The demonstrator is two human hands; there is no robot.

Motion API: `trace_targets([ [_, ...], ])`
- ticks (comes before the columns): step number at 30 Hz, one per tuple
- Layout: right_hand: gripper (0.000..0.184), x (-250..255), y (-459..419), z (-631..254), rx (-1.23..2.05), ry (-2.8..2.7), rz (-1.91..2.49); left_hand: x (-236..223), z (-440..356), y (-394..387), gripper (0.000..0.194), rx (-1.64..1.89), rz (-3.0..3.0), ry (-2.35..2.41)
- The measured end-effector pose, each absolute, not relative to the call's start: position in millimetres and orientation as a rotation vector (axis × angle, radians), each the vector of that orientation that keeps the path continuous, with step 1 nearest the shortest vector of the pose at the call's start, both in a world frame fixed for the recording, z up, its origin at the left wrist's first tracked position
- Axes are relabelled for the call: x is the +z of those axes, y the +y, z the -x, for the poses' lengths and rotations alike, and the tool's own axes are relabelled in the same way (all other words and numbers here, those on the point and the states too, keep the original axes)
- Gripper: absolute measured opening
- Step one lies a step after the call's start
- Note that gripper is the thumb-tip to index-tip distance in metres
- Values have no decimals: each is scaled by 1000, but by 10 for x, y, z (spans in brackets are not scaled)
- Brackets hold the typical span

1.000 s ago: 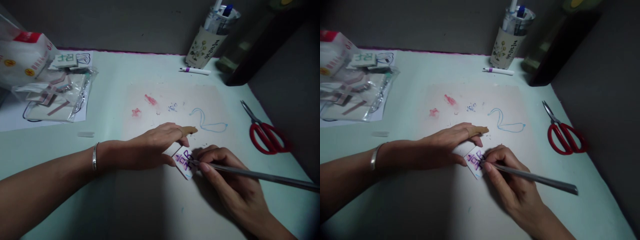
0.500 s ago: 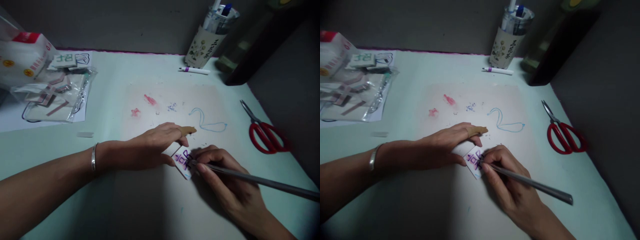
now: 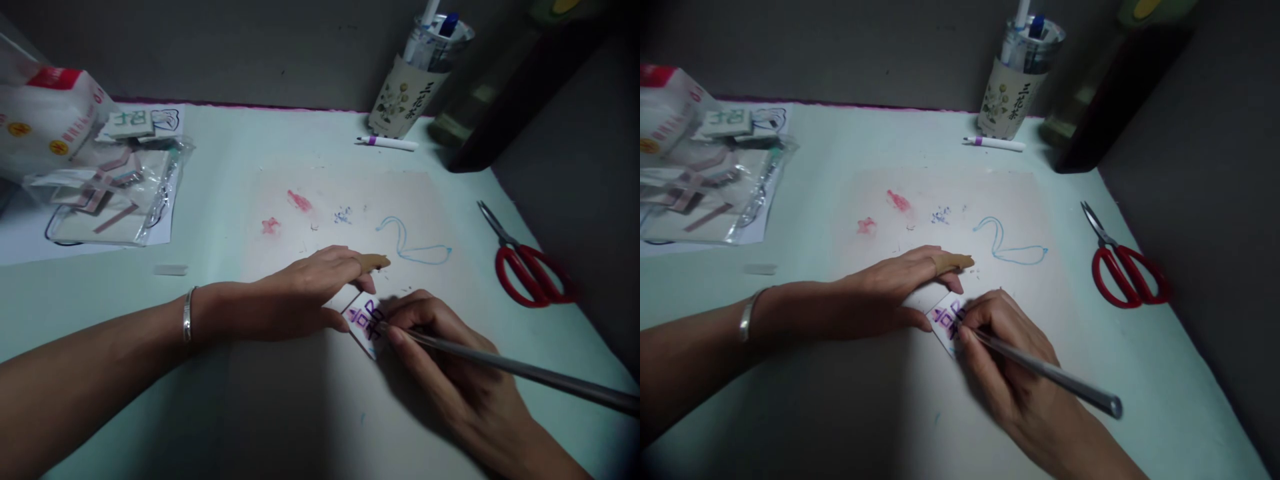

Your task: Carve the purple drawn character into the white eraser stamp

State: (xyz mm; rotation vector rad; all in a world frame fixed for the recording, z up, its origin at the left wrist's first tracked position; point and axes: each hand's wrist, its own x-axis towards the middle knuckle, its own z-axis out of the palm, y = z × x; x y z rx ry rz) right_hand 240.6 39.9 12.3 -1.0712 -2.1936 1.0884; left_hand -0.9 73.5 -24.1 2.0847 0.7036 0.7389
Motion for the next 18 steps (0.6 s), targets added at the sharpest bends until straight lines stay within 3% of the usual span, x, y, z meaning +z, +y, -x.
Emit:
trace_targets([
  [12, 9, 115, 395, -2447, 1186, -2139, 1118, -244, -2, 734, 89, 784, -2086, 687],
  [18, 12, 142, 339, -2414, 999, -2253, 1020, -273, 1, 749, 87, 784, -2085, 658],
])
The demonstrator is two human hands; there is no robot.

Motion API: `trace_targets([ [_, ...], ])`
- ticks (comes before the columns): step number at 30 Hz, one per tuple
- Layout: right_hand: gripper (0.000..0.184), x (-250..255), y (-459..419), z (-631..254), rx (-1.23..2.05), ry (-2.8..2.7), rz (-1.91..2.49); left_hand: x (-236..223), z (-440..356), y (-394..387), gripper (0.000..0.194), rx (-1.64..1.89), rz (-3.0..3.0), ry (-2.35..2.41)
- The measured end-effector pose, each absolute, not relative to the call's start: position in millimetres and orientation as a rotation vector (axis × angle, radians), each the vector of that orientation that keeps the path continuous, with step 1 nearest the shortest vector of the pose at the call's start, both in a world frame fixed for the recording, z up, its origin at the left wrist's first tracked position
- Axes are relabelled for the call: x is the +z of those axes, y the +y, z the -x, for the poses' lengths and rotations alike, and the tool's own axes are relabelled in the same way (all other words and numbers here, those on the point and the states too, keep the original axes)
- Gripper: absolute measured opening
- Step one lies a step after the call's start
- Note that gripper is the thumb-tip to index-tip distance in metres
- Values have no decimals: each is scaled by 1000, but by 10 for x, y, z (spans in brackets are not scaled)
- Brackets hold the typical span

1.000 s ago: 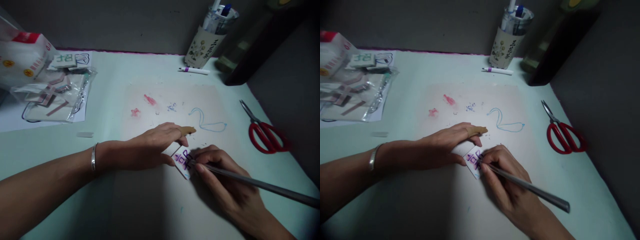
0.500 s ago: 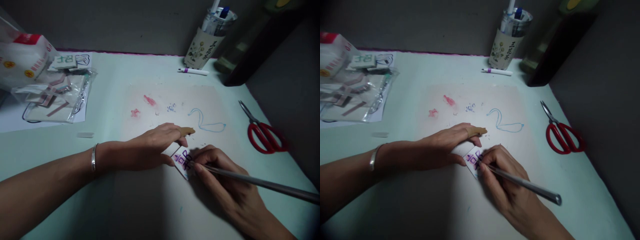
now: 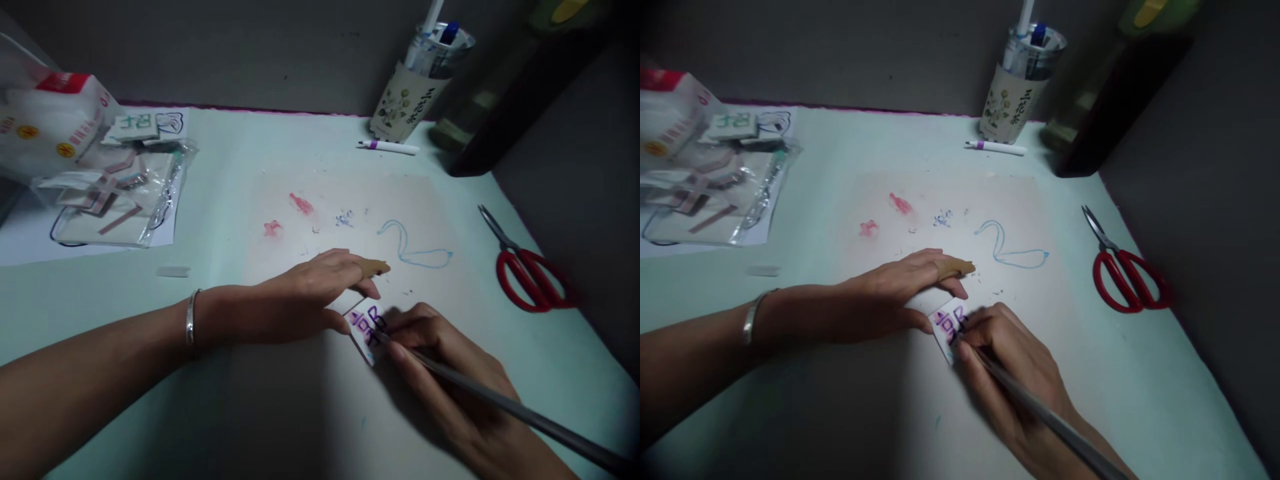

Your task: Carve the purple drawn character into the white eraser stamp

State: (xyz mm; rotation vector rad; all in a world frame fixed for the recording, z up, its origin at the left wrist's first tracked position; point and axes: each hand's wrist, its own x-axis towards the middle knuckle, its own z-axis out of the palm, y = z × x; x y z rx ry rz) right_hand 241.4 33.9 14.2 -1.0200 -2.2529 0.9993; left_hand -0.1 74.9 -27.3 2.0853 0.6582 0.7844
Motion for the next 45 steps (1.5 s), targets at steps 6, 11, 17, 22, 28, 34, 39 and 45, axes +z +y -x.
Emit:
trace_targets([
  [6, 21, 98, 329, -2359, 764, -2320, 866, -283, -1, 747, 85, 778, -2078, 678],
  [11, 27, -18, 294, -2435, 677, -2403, 794, -248, 9, 762, 83, 735, -2063, 664],
  [17, 25, -17, 264, -2559, 729, -2543, 825, -193, 37, 781, 76, 676, -2068, 636],
  [22, 28, 43, 266, -2581, 668, -2632, 777, -178, 43, 787, 76, 661, -2059, 625],
  [28, 28, 13, 270, -2572, 598, -2685, 707, -214, 40, 783, 76, 687, -2071, 608],
  [34, 27, 30, 290, -2540, 503, -2661, 604, -240, 43, 828, 79, 613, -2067, 601],
  [39, 26, 50, 299, -2485, 560, -2605, 651, -230, 50, 867, 75, 561, -2081, 568],
  [45, 19, 28, 230, -2324, 491, -2380, 746, -84, 72, 753, 59, 558, -2047, 667],
])
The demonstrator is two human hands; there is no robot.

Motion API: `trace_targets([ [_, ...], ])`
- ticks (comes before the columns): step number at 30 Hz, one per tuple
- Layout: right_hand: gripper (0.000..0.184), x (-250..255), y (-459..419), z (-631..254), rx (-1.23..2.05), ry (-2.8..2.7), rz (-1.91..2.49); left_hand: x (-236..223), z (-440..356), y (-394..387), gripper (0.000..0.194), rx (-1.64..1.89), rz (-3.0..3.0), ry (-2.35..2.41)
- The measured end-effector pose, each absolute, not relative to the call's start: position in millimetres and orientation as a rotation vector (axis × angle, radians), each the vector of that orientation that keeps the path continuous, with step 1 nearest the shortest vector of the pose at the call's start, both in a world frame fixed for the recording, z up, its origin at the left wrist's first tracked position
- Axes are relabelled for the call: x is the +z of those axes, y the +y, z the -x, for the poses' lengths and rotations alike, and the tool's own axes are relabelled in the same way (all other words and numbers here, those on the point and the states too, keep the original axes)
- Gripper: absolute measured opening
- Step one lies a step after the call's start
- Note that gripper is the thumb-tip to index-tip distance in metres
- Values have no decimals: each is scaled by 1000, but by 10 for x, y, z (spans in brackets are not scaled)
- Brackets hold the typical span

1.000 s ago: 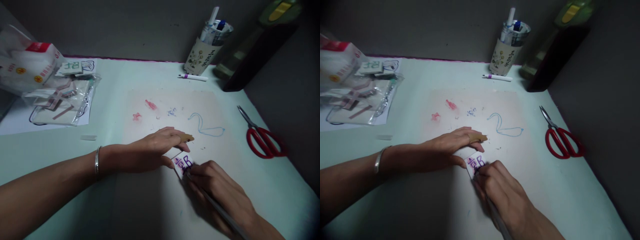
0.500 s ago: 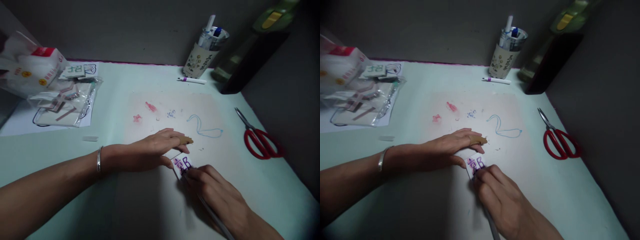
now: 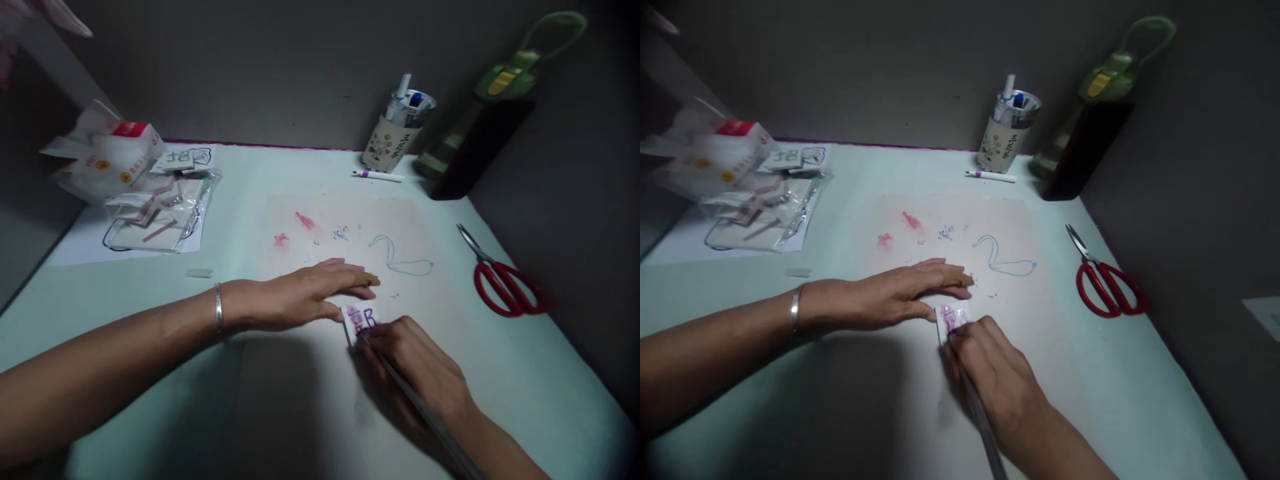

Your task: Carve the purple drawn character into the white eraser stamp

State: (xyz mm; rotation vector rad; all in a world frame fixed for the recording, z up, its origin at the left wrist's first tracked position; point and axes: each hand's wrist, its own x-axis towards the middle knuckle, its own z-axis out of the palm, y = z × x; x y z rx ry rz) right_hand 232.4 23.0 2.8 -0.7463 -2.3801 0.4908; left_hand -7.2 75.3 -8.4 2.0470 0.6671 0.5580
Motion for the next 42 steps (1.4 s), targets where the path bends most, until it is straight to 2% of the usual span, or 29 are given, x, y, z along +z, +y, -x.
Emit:
trace_targets([
  [3, 16, 46, 200, -2324, 549, -2307, 816, -26, 33, 600, 71, 586, -2108, 861],
  [7, 6, 112, 259, -2451, 916, -2010, 1063, -12, -131, 351, 107, 584, -2094, 1150],
  [9, 8, 144, 321, -2515, 1011, -1884, 1117, -39, -225, 267, 117, 625, -2072, 1241],
  [15, 11, 176, 440, -2595, 1154, -1810, 1097, -135, -280, 250, 95, 690, -2031, 1017],
  [22, 13, 118, 448, -2580, 1286, -1882, 1098, -168, -207, 296, 95, 718, -2022, 908],
  [31, 14, 95, 470, -2599, 1301, -1969, 1035, -169, -209, 300, 77, 717, -2037, 917],
  [42, 12, 81, 463, -2603, 1317, -2014, 983, -135, -221, 300, 81, 702, -2046, 934],
])
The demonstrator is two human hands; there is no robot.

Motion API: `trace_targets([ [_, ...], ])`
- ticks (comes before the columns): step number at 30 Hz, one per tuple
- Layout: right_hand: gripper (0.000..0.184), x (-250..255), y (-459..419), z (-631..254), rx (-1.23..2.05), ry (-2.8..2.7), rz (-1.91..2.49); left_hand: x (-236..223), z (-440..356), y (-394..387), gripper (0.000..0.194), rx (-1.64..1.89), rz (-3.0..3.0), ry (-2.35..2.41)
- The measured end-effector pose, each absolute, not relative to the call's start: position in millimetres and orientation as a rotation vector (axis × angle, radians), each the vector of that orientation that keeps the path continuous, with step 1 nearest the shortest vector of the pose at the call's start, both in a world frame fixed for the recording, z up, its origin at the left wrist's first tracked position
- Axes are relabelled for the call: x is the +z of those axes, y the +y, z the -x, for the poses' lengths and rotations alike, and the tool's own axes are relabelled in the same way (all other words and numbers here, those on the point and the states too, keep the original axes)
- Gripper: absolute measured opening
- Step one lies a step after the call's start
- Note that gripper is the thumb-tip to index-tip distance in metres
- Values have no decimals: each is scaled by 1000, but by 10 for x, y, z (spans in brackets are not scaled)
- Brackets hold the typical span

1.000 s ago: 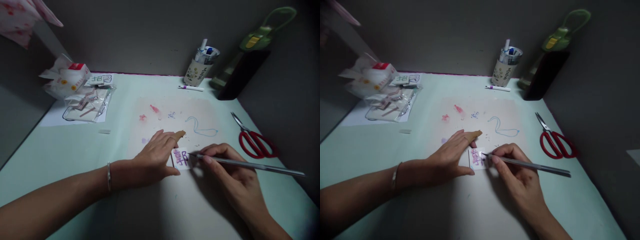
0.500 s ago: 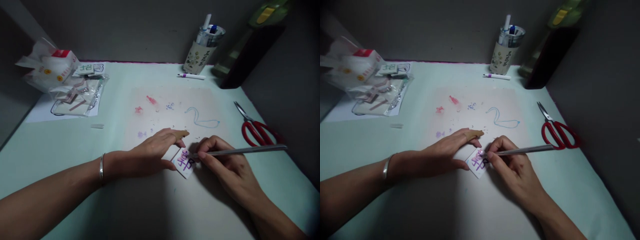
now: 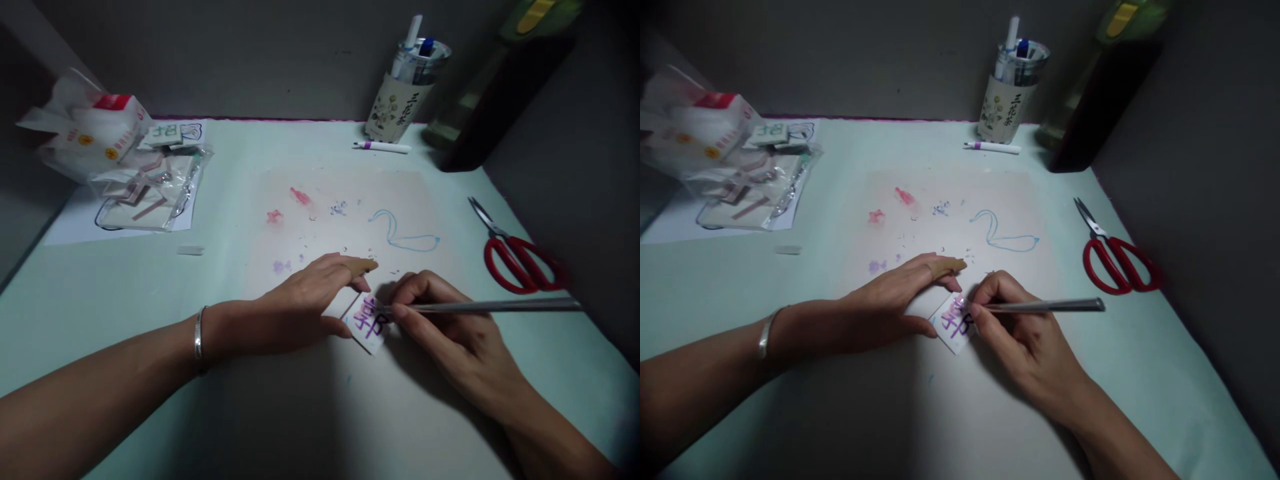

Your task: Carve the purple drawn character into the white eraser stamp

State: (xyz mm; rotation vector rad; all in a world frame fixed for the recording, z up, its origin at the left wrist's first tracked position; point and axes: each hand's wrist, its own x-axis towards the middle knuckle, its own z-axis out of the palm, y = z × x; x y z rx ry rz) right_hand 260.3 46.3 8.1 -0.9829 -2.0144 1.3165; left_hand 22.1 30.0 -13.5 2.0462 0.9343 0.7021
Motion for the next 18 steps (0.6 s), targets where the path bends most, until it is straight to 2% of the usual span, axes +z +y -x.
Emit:
trace_targets([
  [10, 12, 96, 447, -2607, 1280, -2069, 970, -163, -212, 305, 84, 717, -2049, 920],
  [18, 13, 108, 441, -2586, 1156, -2192, 937, -173, -208, 299, 79, 714, -2040, 935],
])
